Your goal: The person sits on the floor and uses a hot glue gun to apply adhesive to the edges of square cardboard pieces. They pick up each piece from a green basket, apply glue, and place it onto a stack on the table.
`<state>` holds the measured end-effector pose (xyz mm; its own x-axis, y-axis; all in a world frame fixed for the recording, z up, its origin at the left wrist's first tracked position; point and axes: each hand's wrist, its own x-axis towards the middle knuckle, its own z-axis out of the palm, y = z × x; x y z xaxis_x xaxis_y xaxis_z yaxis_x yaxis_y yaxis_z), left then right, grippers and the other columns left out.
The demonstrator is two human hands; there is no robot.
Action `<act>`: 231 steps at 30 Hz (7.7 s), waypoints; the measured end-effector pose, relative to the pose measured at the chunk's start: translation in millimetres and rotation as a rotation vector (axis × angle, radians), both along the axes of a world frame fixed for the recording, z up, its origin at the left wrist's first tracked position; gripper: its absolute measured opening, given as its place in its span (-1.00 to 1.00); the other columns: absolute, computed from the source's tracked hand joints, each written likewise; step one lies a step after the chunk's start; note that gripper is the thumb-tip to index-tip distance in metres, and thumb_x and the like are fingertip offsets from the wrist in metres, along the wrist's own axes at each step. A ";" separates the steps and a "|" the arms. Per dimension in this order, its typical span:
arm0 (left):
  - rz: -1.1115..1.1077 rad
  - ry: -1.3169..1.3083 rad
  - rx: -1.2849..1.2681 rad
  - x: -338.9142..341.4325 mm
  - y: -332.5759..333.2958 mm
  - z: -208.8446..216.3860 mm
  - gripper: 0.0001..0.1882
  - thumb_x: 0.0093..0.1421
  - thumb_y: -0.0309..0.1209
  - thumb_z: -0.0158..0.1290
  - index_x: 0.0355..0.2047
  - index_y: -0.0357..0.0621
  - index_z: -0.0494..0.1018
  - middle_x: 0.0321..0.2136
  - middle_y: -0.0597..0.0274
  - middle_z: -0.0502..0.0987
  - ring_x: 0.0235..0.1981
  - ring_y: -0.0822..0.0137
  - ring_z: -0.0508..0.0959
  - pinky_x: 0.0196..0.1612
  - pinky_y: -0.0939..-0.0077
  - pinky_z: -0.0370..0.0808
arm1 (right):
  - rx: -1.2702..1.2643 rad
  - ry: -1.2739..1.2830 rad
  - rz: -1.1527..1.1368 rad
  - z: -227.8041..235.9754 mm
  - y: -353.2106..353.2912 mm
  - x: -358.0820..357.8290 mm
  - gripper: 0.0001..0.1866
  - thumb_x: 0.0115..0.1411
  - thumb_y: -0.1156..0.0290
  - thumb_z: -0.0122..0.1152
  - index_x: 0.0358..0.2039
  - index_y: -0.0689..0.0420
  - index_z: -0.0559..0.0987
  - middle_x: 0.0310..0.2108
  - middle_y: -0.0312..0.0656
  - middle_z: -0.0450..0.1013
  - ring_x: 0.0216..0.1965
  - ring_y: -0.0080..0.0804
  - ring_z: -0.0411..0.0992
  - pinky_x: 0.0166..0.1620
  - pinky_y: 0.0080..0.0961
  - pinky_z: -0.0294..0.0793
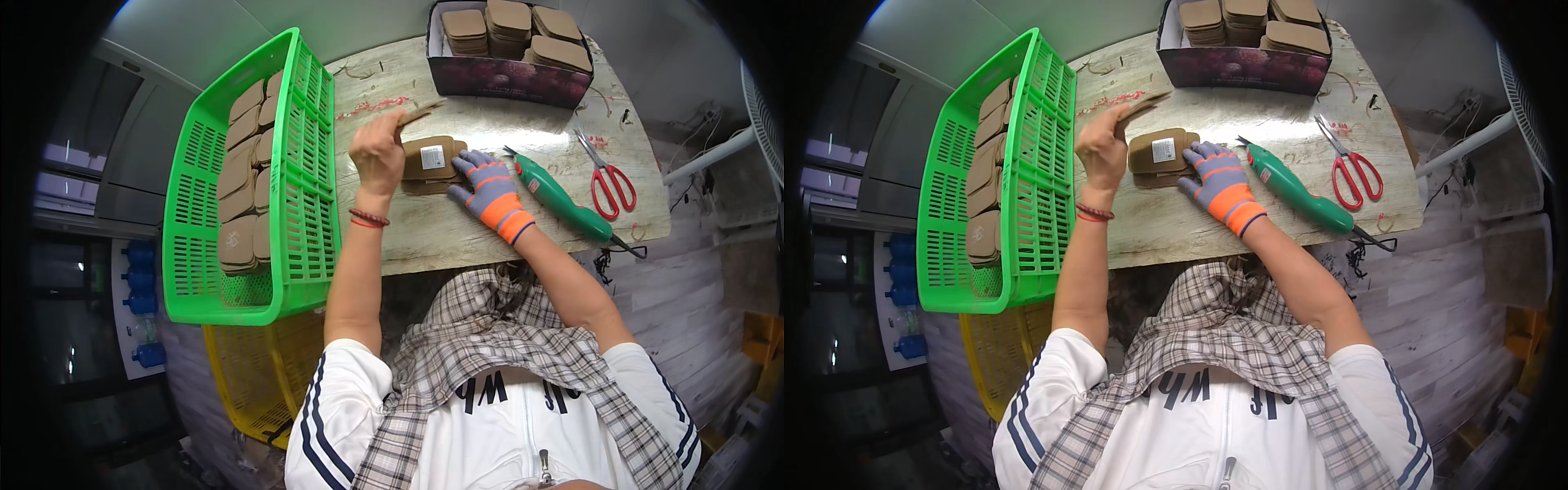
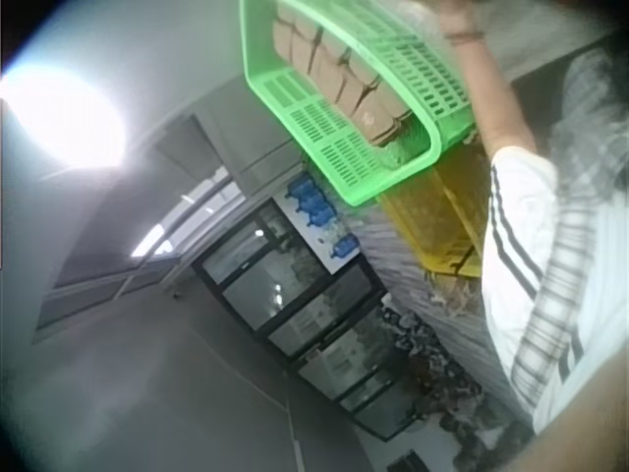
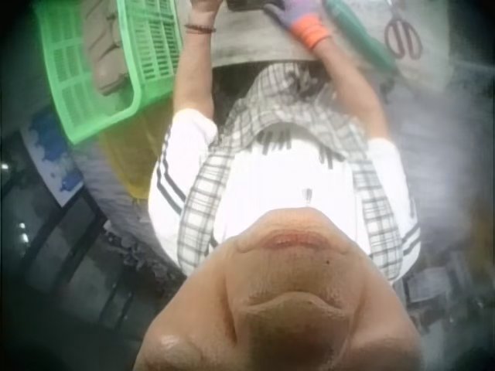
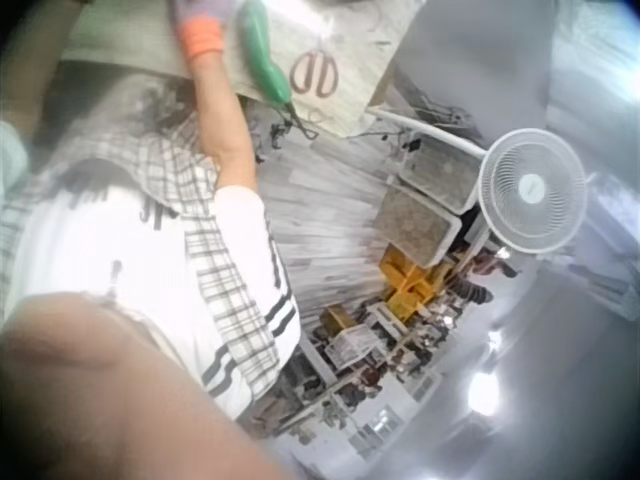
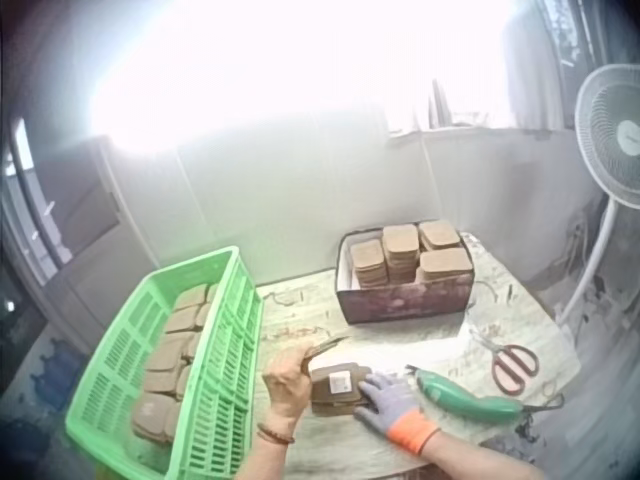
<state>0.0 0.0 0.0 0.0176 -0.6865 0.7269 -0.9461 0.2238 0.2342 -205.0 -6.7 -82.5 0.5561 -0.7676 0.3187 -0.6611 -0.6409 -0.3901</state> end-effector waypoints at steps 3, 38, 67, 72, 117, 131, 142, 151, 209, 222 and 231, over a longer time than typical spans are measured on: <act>-0.005 -0.093 -0.096 -6.6 10.7 -7.9 -0.67 -0.02 -0.62 -0.02 -0.23 -0.07 0.52 -0.25 0.17 0.57 -0.26 0.20 0.55 -0.22 0.37 0.38 | -0.045 -0.062 0.000 1.9 -1.1 -0.7 -0.43 0.06 0.03 0.19 0.03 0.09 0.45 0.09 -0.08 0.33 0.13 -0.10 0.24 0.17 -0.25 0.16; -0.673 1.445 0.366 -53.0 54.3 -26.1 -0.58 0.05 -0.71 0.04 -0.04 -0.25 0.38 -0.16 0.27 0.52 -0.14 0.41 0.50 -0.02 0.51 0.44 | 0.346 -0.993 0.185 41.2 4.6 -17.2 0.23 -0.28 0.32 0.59 0.32 0.16 -0.06 0.18 -0.03 0.18 0.19 -0.24 0.17 0.24 -0.34 0.13; -0.658 1.157 0.453 -81.8 83.5 -83.5 -0.45 0.05 -0.76 -0.01 0.03 -0.12 0.11 -0.12 0.25 0.40 -0.07 0.40 0.42 0.01 0.50 0.39 | 0.543 -1.106 0.134 3.6 44.6 -17.7 -0.34 -0.14 0.41 0.51 -0.03 0.18 0.36 -0.16 -0.25 0.40 -0.13 -0.53 0.38 -0.06 -0.57 0.44; -0.689 1.261 0.461 -89.7 78.2 -74.5 -0.46 0.05 -0.76 0.01 0.00 -0.12 0.11 -0.14 0.24 0.40 -0.07 0.40 0.44 -0.01 0.50 0.41 | 0.485 -1.148 0.151 5.5 41.2 -23.3 -0.29 -0.05 0.33 0.44 0.09 0.20 0.30 -0.14 -0.22 0.39 -0.10 -0.51 0.35 -0.03 -0.55 0.39; 0.220 0.641 0.612 -61.4 -338.8 13.0 -0.64 0.15 -0.46 -0.14 -0.10 -0.44 0.42 0.01 -0.29 0.36 0.04 -0.12 0.40 0.06 0.14 0.39 | 0.174 -0.504 -0.089 6.9 44.3 -54.0 -0.86 0.15 0.35 0.15 -0.35 0.13 0.55 -0.40 -0.08 0.50 -0.44 -0.09 0.46 -0.40 -0.30 0.44; -0.298 0.953 0.194 -105.8 55.9 -25.9 -0.71 0.20 -0.49 0.01 -0.04 -0.17 0.46 -0.13 0.13 0.49 -0.10 0.28 0.47 -0.07 0.41 0.42 | 1.576 -1.604 0.254 38.7 54.9 -55.0 0.07 0.06 -0.49 -0.32 0.16 0.34 0.24 -0.15 -0.01 0.43 -0.15 -0.21 0.42 0.00 -0.31 0.39; -0.307 0.356 0.086 -126.0 135.1 -23.4 -0.78 0.05 -0.48 0.12 -0.24 -0.17 0.52 -0.28 0.16 0.48 -0.15 0.15 0.43 -0.06 0.28 0.31 | 1.860 -1.714 1.157 11.4 84.2 -49.3 0.07 -0.01 -0.56 -0.34 0.08 0.26 0.30 -0.06 0.00 0.33 0.03 -0.20 0.30 0.11 -0.25 0.27; -0.722 1.528 0.199 -101.0 164.5 -8.2 -0.88 0.17 -0.67 -0.07 -0.34 -0.27 0.45 -0.43 0.27 0.47 -0.40 0.52 0.45 -0.31 0.63 0.41 | 1.705 -1.587 0.273 65.4 119.0 -58.9 0.18 -0.04 -0.57 -0.31 0.29 0.23 0.01 0.24 0.21 0.05 0.22 0.02 0.13 0.25 -0.05 0.09; 0.225 0.001 0.175 35.9 394.9 3.8 -0.65 0.12 -0.65 -0.01 -0.05 -0.27 0.36 0.11 -0.08 0.26 -0.09 -0.03 0.45 -0.01 0.18 0.41 | -0.389 -0.139 -0.415 39.3 53.0 -116.4 -0.68 0.09 0.38 0.23 -0.11 0.13 0.54 -0.11 -0.10 0.46 -0.07 -0.14 0.38 0.01 -0.33 0.34; -0.128 1.510 0.307 -34.3 160.4 -46.9 -0.83 0.28 -0.46 -0.07 -0.26 -0.31 0.46 -0.34 0.17 0.56 -0.33 0.38 0.56 -0.28 0.55 0.51 | 0.883 -1.234 -0.732 63.3 -165.2 -182.4 -0.58 0.23 0.15 0.03 -0.02 0.17 0.45 -0.26 -0.12 0.52 -0.33 -0.24 0.52 -0.38 -0.27 0.54; -0.228 1.035 0.300 -32.7 166.4 70.4 -0.88 0.24 -0.56 -0.07 -0.32 -0.30 0.47 -0.35 0.11 0.56 -0.36 0.34 0.57 -0.25 0.49 0.52 | 0.373 -0.726 -0.529 66.8 -216.0 -183.0 -0.77 0.19 0.33 0.02 -0.29 0.05 0.64 -0.41 -0.27 0.52 -0.38 -0.50 0.43 -0.29 -0.57 0.41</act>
